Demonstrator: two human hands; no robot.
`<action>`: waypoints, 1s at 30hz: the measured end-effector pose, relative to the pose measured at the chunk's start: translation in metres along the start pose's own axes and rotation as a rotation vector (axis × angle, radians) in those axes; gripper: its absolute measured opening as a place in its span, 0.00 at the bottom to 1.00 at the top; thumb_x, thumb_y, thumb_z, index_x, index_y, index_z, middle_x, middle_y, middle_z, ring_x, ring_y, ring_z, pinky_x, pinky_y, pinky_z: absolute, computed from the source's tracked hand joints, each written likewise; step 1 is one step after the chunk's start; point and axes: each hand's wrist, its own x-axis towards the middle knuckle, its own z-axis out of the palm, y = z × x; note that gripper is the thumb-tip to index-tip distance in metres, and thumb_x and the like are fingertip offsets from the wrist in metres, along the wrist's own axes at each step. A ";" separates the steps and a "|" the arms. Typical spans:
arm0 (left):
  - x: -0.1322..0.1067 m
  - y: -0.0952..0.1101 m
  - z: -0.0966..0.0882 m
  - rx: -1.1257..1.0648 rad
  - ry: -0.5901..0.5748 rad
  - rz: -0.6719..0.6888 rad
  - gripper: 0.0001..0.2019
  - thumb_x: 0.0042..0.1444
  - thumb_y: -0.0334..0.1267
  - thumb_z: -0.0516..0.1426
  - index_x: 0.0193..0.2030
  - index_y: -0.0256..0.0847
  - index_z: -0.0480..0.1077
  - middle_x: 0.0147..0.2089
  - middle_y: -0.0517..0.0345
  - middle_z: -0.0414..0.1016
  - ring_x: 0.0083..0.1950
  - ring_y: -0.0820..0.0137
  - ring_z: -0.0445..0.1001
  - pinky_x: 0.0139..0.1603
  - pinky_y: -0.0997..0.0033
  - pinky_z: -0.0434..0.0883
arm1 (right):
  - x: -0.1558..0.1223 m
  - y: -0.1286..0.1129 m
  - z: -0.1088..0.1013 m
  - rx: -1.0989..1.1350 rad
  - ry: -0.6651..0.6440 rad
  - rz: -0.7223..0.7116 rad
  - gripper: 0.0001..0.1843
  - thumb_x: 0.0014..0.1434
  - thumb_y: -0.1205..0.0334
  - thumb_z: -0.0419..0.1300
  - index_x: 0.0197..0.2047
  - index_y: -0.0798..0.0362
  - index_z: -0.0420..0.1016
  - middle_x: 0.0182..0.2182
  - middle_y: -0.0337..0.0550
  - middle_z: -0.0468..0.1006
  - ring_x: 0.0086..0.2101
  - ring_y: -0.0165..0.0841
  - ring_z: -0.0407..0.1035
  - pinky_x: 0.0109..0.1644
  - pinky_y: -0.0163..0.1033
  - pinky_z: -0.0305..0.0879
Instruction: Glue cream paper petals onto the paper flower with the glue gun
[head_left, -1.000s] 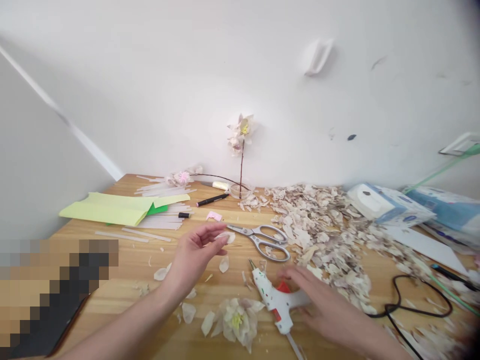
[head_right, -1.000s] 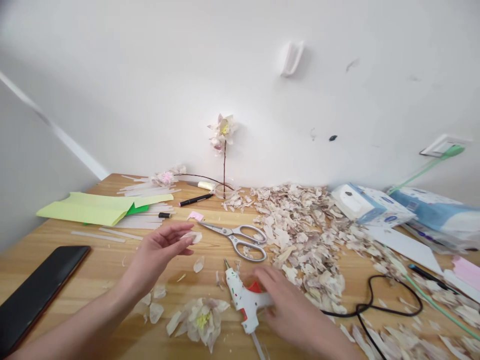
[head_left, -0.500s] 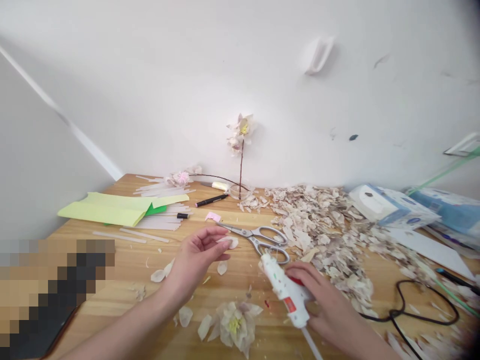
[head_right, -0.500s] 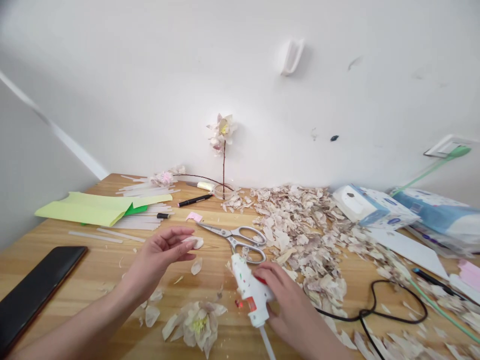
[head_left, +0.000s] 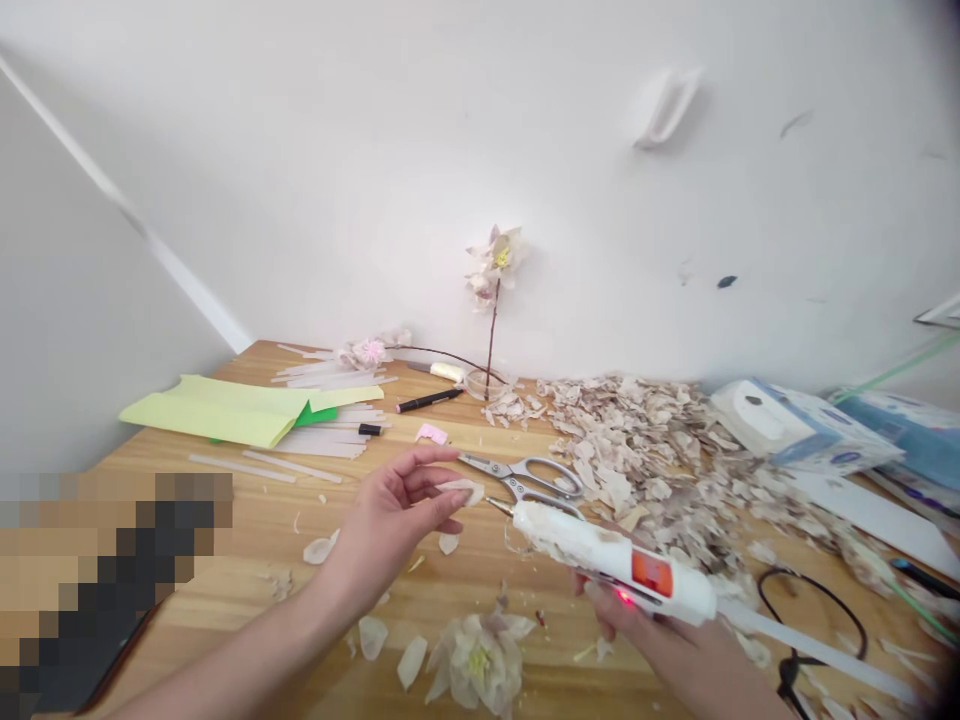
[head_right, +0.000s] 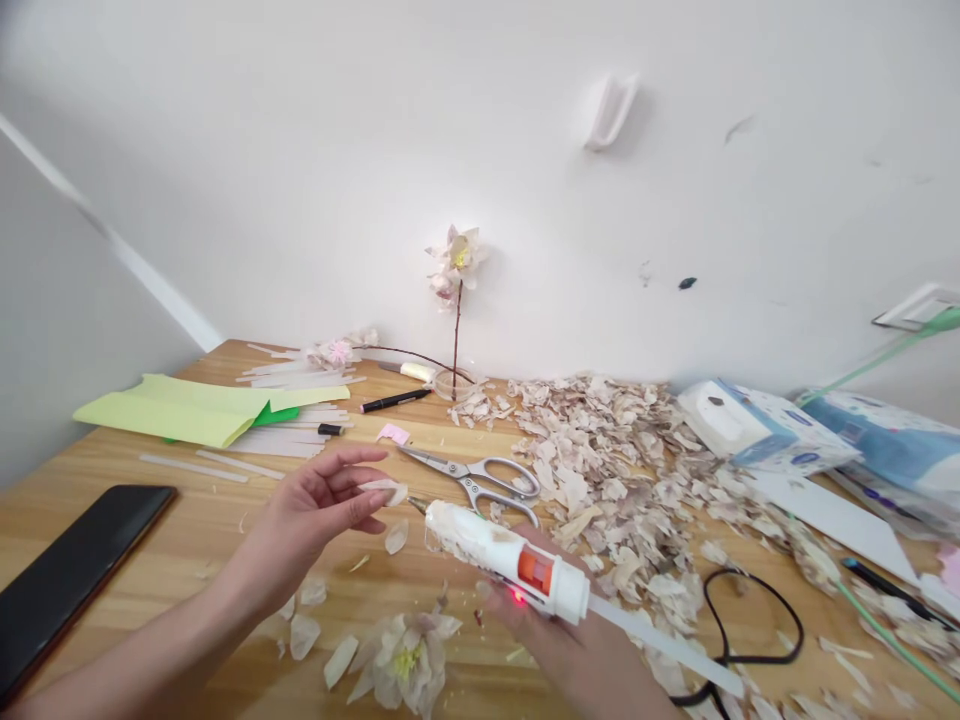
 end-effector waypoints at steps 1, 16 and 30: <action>0.000 0.000 0.000 -0.003 0.000 -0.001 0.19 0.42 0.36 0.66 0.43 0.39 0.70 0.30 0.61 0.76 0.31 0.75 0.73 0.30 0.76 0.75 | 0.000 0.000 0.001 -0.011 -0.013 0.005 0.19 0.48 0.41 0.58 0.25 0.48 0.75 0.24 0.44 0.76 0.33 0.43 0.71 0.40 0.45 0.69; -0.002 -0.002 0.001 -0.012 -0.014 0.000 0.21 0.42 0.36 0.66 0.44 0.39 0.68 0.29 0.61 0.76 0.31 0.74 0.73 0.29 0.76 0.76 | 0.006 0.004 0.007 0.158 -0.126 0.054 0.24 0.50 0.38 0.56 0.20 0.50 0.66 0.18 0.39 0.67 0.24 0.34 0.63 0.31 0.39 0.60; -0.005 0.002 0.004 -0.029 -0.012 -0.014 0.21 0.41 0.35 0.66 0.44 0.39 0.69 0.30 0.60 0.76 0.31 0.73 0.74 0.28 0.76 0.75 | 0.016 0.017 0.006 0.356 -0.327 0.142 0.29 0.53 0.36 0.51 0.16 0.52 0.63 0.15 0.37 0.64 0.20 0.30 0.58 0.28 0.37 0.53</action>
